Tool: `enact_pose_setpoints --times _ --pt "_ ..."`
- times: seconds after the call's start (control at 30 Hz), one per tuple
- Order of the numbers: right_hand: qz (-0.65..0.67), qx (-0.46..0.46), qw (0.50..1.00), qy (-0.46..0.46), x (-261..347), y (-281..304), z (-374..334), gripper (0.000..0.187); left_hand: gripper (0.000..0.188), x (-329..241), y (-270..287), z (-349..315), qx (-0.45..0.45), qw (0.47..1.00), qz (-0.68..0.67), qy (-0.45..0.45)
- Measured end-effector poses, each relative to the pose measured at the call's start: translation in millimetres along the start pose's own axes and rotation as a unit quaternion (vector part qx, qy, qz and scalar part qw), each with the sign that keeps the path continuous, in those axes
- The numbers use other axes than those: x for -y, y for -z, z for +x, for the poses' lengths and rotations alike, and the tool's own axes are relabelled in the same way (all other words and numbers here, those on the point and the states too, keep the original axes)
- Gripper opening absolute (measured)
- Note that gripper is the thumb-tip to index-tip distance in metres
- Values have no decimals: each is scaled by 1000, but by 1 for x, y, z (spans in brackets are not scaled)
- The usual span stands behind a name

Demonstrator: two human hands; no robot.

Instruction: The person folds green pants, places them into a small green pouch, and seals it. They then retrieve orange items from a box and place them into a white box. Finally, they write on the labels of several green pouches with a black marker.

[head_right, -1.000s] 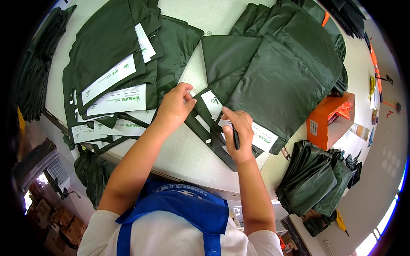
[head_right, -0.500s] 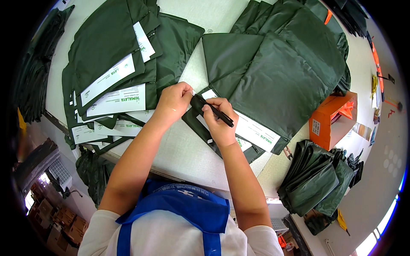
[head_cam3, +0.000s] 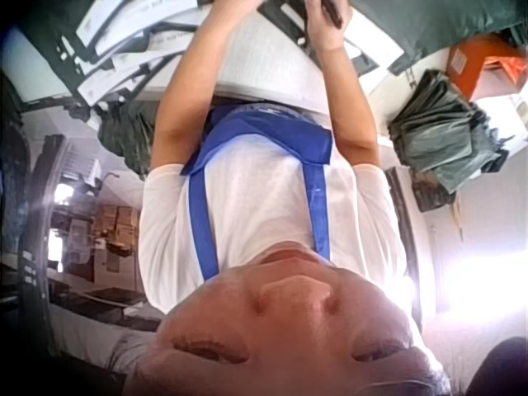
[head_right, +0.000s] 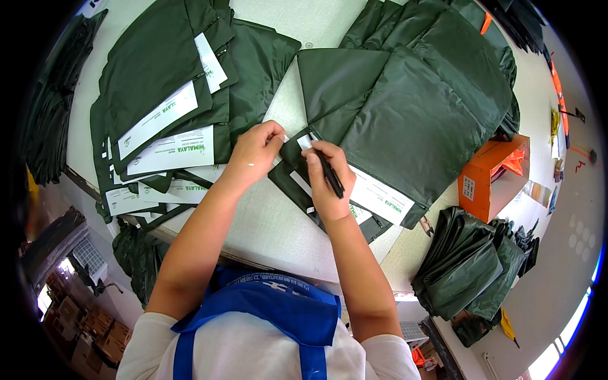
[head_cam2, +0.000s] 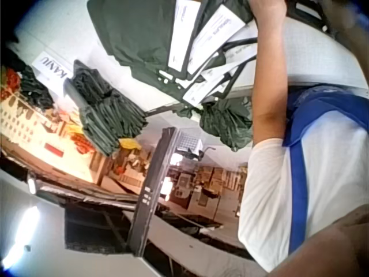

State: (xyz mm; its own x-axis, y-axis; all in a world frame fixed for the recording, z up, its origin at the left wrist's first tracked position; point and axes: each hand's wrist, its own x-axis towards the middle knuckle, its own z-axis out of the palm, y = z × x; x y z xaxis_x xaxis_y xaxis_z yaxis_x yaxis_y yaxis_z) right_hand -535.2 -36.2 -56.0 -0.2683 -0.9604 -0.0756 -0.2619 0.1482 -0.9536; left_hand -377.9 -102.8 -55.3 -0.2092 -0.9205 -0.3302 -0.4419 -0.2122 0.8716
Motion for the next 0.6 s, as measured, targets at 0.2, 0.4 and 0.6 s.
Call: enact_pose_setpoints --times 0.2,0.4,0.6 --pt "-224 105 934 258 14 20 3 69 13 -15 3 -14 128 989 -77 -12" --pt "-314 159 898 265 16 44 -9 37 11 -1 8 -39 -2 989 99 -106" --pt "-94 114 966 212 12 22 -15 25 26 18 12 -57 -62 963 214 -155"
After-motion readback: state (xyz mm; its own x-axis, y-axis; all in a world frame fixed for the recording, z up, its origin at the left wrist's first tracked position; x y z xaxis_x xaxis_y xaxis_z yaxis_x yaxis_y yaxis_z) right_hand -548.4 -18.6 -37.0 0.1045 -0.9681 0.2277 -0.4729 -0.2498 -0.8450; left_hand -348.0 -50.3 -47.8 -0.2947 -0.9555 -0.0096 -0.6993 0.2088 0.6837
